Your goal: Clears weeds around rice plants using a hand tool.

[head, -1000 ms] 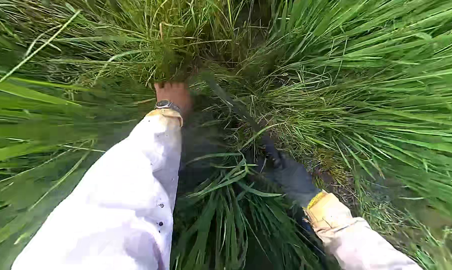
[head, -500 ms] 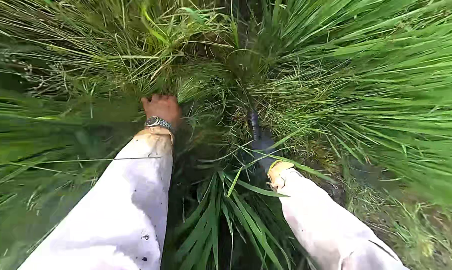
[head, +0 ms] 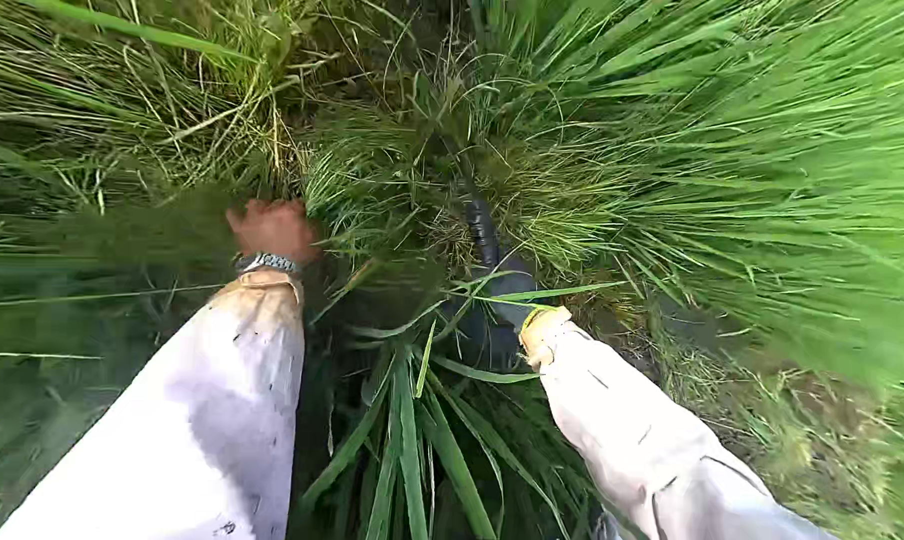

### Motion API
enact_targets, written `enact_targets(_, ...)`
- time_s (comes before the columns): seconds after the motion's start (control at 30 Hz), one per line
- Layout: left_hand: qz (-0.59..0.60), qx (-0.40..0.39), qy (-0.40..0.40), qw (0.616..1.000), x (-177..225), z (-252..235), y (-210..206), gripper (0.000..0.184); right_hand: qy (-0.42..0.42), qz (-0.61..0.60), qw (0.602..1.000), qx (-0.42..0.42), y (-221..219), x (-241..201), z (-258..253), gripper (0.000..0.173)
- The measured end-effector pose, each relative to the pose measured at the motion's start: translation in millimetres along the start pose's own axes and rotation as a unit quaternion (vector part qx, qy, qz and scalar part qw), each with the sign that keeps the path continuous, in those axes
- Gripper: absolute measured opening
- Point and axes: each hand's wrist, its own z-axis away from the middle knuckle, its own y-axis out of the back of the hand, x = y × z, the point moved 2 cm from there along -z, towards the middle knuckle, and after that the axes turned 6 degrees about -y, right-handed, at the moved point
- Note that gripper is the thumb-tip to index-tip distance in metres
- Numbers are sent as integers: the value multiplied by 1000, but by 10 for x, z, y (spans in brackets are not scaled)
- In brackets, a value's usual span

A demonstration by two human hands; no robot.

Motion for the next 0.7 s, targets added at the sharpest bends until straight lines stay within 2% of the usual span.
enact_targets(0.03, 4, 20, 3, 1000, -30, -73, 24, 41, 68, -95, 987, 106, 264, -348, 135, 43)
enact_targets(0.07, -1, 30, 6, 1000, -85, -80, -30, 42, 159, -167, 945, 233, 373, -592, 106, 42)
enact_targets(0.1, -14, 29, 4, 999, -132, -43, -152, 43, 200, -205, 918, 273, 476, -742, 94, 44)
enact_targets(0.13, -23, 27, -1, 999, -134, -36, -224, 44, 201, -199, 916, 284, 574, -746, 64, 47)
enact_targets(0.17, -20, 33, -8, 999, -94, -46, -210, 43, 184, -185, 923, 281, 598, -582, -84, 53)
enact_targets(0.2, -15, 34, -9, 999, -63, -27, -160, 42, 177, -178, 921, 299, 428, -253, -393, 59)
enact_targets(0.27, -9, 18, -8, 1000, -47, 35, -81, 44, 141, -192, 904, 354, -398, 769, -1096, 53)
enact_targets(0.3, -7, 8, -5, 1000, -14, 73, -75, 43, 65, -214, 933, 282, -688, 1202, -1161, 51)
enact_targets(0.33, -6, 13, -1, 1000, -6, 25, -36, 41, 1, -235, 941, 244, -771, 1359, -1272, 50)
enact_targets(0.37, -5, 30, 3, 1000, -69, -73, -22, 39, -42, -257, 943, 205, -683, 1293, -1324, 51)
enact_targets(0.43, -16, 27, -2, 1000, -133, 24, -240, 38, -79, -295, 941, 144, -644, 1038, -948, 51)
enact_targets(0.47, -14, 22, -3, 1000, -54, 51, -263, 39, -57, -295, 943, 141, -481, 816, -738, 51)
enact_targets(0.53, -11, 48, 9, 999, -65, -67, -204, 38, 46, -278, 945, 165, 22, 248, -400, 46)
enact_targets(0.6, -7, 50, 10, 999, -215, -67, -412, 42, 103, -216, 958, 161, 421, -27, -81, 40)
enact_targets(0.63, -3, 65, 14, 998, -294, -129, -506, 43, 117, -183, 961, 173, 618, -10, -7, 40)
enact_targets(0.67, 4, 69, 20, 997, -333, -144, -566, 45, 131, -166, 957, 196, 594, 186, -81, 43)
enact_targets(0.7, 3, 78, 23, 997, -385, -141, -613, 47, 153, -172, 945, 231, 341, 548, -316, 49)
